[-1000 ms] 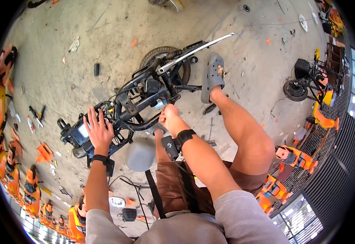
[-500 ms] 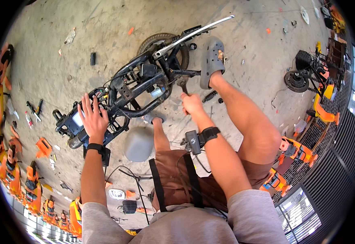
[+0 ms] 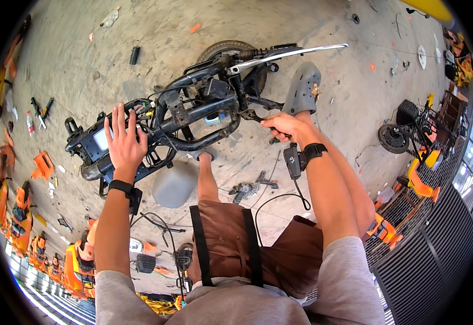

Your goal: The person assembles a scooter frame by attaching a metal chain to the rear wheel area using a wrench. They repeatedly tighten the chain and adjust its position while holding the frame steady.

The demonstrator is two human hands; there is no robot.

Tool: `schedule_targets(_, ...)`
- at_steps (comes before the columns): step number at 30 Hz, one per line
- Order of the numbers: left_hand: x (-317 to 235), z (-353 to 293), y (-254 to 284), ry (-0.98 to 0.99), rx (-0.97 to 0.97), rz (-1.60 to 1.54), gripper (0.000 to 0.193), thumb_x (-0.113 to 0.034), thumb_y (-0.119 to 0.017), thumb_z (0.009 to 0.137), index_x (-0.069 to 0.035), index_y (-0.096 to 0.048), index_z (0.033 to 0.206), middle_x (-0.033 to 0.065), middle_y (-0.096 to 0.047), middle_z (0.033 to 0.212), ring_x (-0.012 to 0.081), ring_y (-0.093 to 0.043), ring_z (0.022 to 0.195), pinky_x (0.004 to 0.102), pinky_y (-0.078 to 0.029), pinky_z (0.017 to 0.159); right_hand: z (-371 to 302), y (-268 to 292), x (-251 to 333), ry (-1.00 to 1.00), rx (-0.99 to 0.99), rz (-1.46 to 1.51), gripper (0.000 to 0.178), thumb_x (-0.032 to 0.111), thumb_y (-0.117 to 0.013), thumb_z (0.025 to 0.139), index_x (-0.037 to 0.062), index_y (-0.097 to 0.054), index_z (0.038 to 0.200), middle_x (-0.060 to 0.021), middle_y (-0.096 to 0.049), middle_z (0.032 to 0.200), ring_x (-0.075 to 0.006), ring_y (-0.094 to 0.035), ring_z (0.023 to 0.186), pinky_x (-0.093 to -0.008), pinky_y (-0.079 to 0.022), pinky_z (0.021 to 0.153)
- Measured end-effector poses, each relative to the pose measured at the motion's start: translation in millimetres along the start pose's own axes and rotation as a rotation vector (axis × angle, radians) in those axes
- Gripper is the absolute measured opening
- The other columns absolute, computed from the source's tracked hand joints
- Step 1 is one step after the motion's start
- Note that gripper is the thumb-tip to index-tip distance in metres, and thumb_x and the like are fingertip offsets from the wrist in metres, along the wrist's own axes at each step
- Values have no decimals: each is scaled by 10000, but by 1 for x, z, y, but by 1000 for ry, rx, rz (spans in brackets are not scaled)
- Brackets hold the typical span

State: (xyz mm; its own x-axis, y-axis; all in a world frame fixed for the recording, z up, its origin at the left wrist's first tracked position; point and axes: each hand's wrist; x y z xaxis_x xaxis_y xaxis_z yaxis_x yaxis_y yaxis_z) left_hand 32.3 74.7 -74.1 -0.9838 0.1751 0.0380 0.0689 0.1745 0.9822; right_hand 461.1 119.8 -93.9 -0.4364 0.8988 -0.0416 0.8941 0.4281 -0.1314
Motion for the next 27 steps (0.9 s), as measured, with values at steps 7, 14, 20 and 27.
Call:
schedule_targets(7,-2,1,0,4,23,-7,462,-203,-530,852,-71,-559,1295,135,-357,1527,286,-308,1430,478,-200,1179,-3,20,2,-39,64,22,183,241,-578,962,82,-588,1051,39,-403,598,-54,-304,430,-256,-231,380)
schedule_targets(14,-2,1,0,4,17,-23,467,-194,-520,860,-62,-550,1307,134,-358,1529,284,-305,1432,472,-198,1180,-6,19,13,-41,45,-66,168,238,-579,962,71,-604,972,33,-421,604,-50,-305,432,-249,-226,385)
schedule_targets(20,-1,1,0,7,15,-39,461,-193,-521,859,-58,-556,1299,139,-358,1528,288,-301,1435,477,-197,1179,-14,17,22,-43,25,-47,161,230,-577,962,76,-612,994,37,-419,597,-48,-302,434,-249,-218,385)
schedule_targets(27,-4,7,8,23,46,-74,458,-175,-533,857,-50,-554,1297,150,-345,1533,297,-293,1438,490,-187,1180,3,45,20,-100,206,82,215,208,-529,986,77,-584,1147,54,-364,581,-60,-258,431,-258,-206,395)
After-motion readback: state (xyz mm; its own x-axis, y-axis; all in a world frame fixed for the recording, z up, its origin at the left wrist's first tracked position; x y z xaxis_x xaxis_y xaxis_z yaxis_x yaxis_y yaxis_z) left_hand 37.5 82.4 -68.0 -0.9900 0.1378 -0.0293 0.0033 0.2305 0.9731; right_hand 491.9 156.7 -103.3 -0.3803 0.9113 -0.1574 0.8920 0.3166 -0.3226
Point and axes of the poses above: each hand's wrist, its own z-axis towards the middle knuckle, its own y-axis out of the back of the hand, x = y × z
